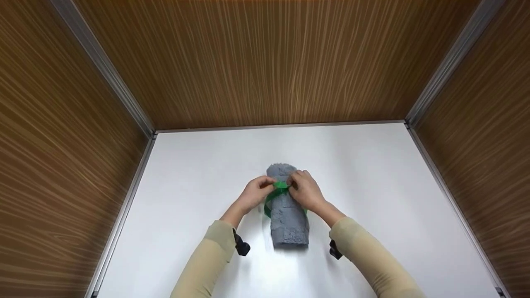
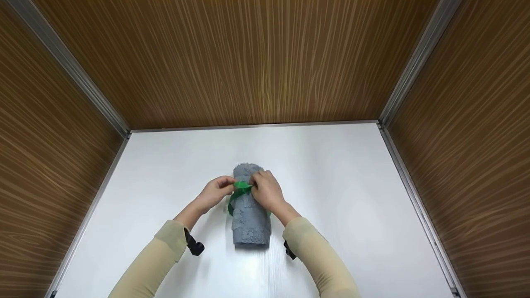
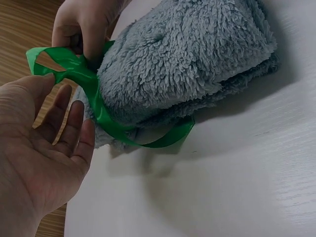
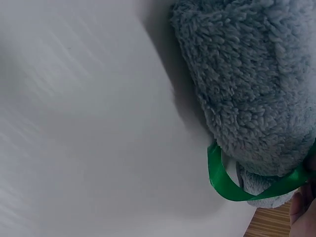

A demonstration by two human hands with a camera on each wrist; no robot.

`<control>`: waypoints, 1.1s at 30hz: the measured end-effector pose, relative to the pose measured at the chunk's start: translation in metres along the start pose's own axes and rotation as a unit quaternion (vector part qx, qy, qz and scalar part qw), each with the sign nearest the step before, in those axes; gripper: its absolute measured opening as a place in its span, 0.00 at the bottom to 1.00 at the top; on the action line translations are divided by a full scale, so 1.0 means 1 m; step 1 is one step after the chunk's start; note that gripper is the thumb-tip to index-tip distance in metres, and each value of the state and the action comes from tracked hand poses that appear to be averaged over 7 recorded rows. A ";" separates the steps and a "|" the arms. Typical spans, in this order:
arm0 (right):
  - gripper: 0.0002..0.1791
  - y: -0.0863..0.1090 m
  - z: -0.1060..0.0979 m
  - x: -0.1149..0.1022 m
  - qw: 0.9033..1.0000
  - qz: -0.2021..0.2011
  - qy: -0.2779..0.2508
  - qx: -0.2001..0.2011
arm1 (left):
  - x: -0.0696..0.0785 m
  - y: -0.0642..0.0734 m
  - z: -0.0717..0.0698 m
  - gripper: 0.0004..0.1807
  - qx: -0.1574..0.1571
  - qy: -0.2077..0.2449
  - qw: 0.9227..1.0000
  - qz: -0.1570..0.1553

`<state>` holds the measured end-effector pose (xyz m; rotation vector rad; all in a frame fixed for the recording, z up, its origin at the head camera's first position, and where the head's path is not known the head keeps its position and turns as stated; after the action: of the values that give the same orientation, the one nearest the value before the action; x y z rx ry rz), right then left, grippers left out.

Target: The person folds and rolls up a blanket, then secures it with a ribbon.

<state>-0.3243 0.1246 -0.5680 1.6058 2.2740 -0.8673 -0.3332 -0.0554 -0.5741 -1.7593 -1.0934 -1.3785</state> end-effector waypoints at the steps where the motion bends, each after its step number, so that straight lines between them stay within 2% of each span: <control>1: 0.07 0.001 0.000 0.001 1.000 -0.001 0.002 -0.002 | 0.000 0.000 0.000 0.10 0.000 -0.001 1.000 0.001; 6: 0.06 0.003 -0.003 0.002 1.000 -0.022 0.018 -0.006 | -0.001 0.001 0.000 0.10 0.002 0.001 1.000 0.002; 14: 0.13 0.009 -0.007 -0.004 0.994 -0.099 0.038 -0.032 | -0.003 0.001 -0.001 0.10 0.002 0.018 1.000 0.008; 18: 0.14 0.009 -0.012 -0.005 0.995 -0.098 0.027 -0.020 | -0.003 0.002 -0.003 0.11 0.006 0.039 0.999 0.003; 26: 0.08 0.005 -0.021 -0.008 0.993 -0.098 0.033 0.059 | -0.004 0.001 -0.004 0.10 0.018 0.054 0.998 -0.007; 33: 0.07 0.004 -0.021 0.001 0.997 -0.050 0.000 0.058 | -0.004 -0.001 -0.003 0.11 0.028 0.059 0.998 -0.018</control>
<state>-0.3177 0.1383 -0.5529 1.5485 2.3620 -1.0412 -0.3353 -0.0584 -0.5774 -1.6042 -1.0937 -1.4421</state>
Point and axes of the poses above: each hand's wrist, its own y-axis away from the middle knuckle, its own z-axis out of the palm, x = y × z, the point moved 6 cm from there along -y, towards the middle knuckle, and after that the axes turned 1 degree about y, right-handed, at the moved point
